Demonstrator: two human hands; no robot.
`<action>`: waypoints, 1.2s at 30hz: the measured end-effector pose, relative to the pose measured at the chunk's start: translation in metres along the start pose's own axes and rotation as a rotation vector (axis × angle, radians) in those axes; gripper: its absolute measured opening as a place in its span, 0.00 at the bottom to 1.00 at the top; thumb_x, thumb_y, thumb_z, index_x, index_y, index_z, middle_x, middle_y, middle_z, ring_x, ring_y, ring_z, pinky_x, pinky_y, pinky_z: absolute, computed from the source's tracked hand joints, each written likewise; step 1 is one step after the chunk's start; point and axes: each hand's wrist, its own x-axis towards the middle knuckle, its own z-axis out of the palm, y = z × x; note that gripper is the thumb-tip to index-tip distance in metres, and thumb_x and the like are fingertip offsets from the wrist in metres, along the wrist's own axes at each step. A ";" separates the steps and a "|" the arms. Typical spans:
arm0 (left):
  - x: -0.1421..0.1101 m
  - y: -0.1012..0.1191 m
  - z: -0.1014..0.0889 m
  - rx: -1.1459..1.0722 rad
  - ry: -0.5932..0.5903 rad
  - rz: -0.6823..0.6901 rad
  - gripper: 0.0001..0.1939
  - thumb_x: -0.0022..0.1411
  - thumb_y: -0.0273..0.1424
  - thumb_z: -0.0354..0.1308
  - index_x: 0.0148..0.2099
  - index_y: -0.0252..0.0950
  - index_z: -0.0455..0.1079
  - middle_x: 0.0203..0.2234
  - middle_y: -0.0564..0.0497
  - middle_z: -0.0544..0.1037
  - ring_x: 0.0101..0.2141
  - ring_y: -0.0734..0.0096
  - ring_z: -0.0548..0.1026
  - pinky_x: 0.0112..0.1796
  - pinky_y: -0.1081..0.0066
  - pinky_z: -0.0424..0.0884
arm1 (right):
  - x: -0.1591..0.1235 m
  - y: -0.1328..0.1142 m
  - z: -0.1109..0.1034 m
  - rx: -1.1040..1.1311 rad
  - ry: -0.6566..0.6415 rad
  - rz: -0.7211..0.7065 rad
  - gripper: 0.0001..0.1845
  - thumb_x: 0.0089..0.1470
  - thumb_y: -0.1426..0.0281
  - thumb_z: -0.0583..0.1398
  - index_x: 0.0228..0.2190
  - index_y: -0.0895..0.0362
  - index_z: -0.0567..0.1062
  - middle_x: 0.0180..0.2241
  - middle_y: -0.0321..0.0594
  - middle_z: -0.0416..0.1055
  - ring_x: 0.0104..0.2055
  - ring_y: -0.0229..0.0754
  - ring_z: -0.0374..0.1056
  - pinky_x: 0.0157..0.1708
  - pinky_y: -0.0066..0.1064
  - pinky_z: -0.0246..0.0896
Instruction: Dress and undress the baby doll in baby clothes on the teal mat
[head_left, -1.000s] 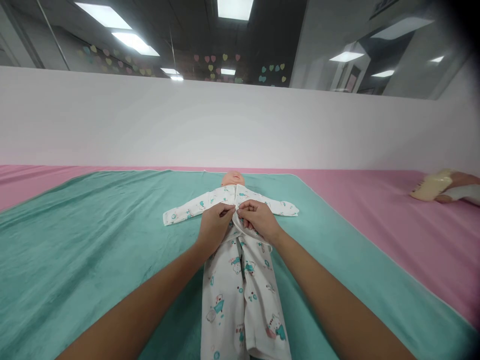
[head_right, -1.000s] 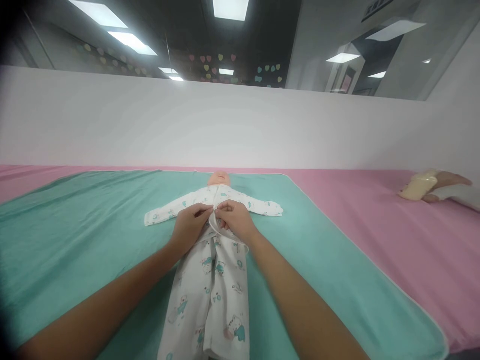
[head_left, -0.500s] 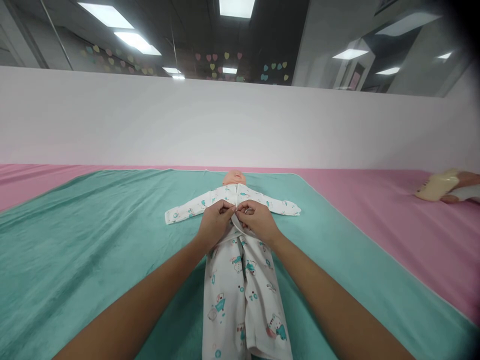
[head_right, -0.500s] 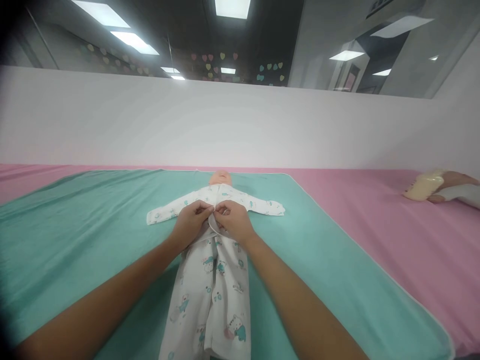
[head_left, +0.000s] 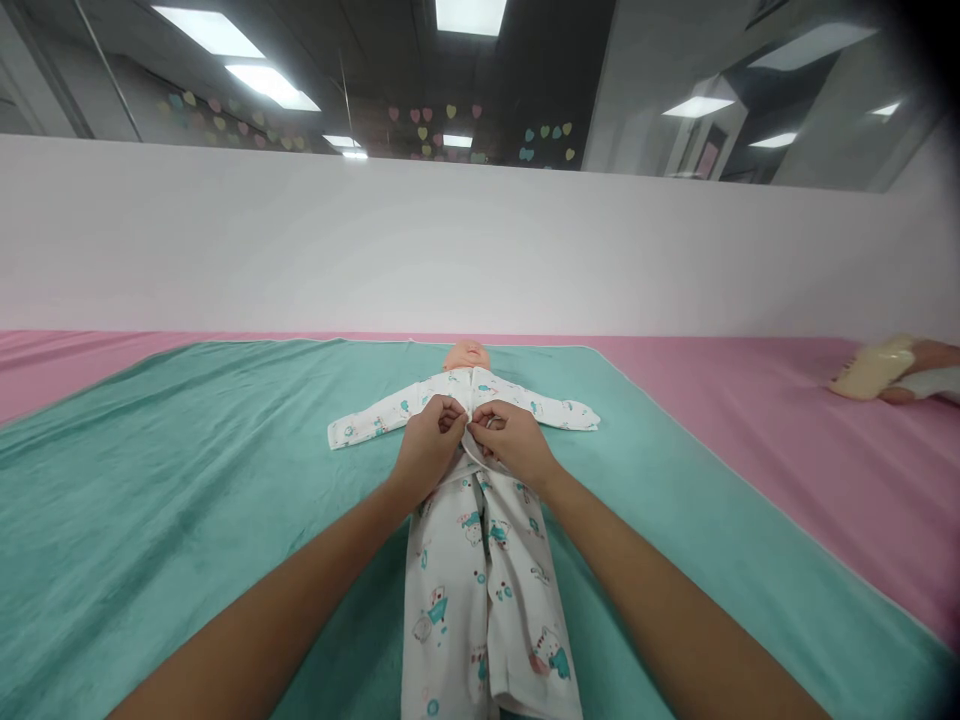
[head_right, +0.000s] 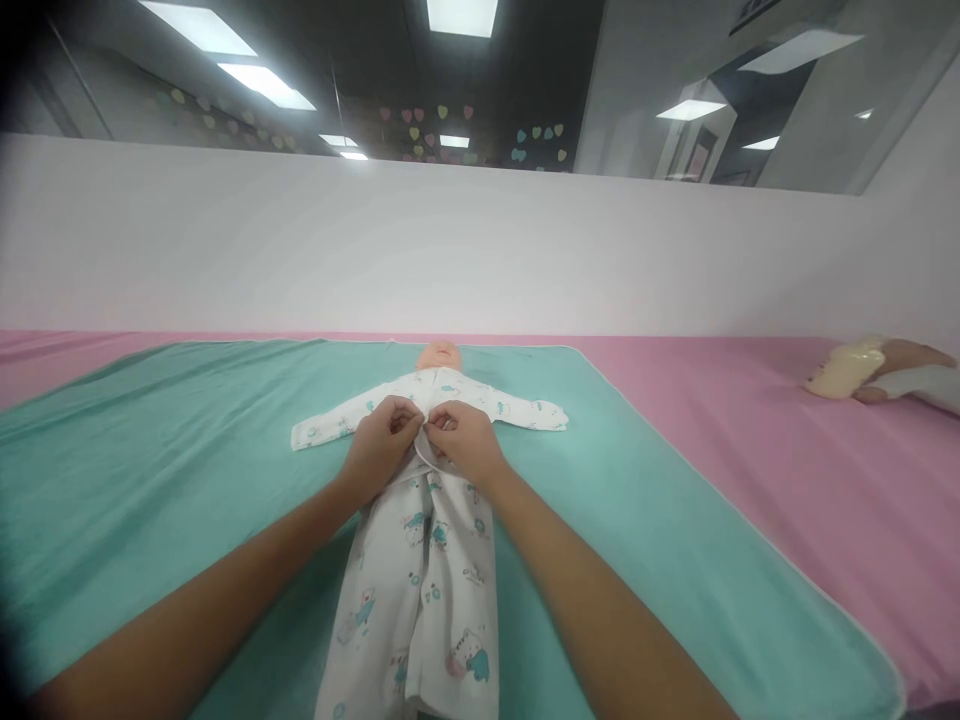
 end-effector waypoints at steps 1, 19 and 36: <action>0.000 0.000 0.000 0.014 -0.001 0.000 0.04 0.55 0.32 0.52 0.33 0.38 0.65 0.26 0.53 0.73 0.29 0.70 0.71 0.30 0.71 0.65 | 0.000 0.000 0.000 -0.008 0.000 -0.006 0.06 0.45 0.66 0.57 0.27 0.55 0.69 0.22 0.32 0.65 0.19 0.34 0.63 0.18 0.25 0.56; -0.002 -0.004 0.002 0.096 0.023 0.064 0.02 0.57 0.30 0.49 0.32 0.38 0.59 0.23 0.56 0.67 0.25 0.74 0.66 0.29 0.73 0.61 | 0.003 0.002 0.000 -0.118 0.027 -0.011 0.05 0.45 0.66 0.58 0.26 0.54 0.70 0.20 0.32 0.66 0.19 0.35 0.63 0.22 0.27 0.58; -0.001 -0.011 0.006 0.067 0.013 0.141 0.00 0.58 0.28 0.49 0.33 0.38 0.59 0.25 0.56 0.67 0.27 0.75 0.67 0.30 0.73 0.63 | 0.004 -0.005 -0.011 0.009 -0.131 0.095 0.12 0.48 0.61 0.57 0.27 0.57 0.71 0.17 0.33 0.65 0.18 0.33 0.59 0.18 0.23 0.55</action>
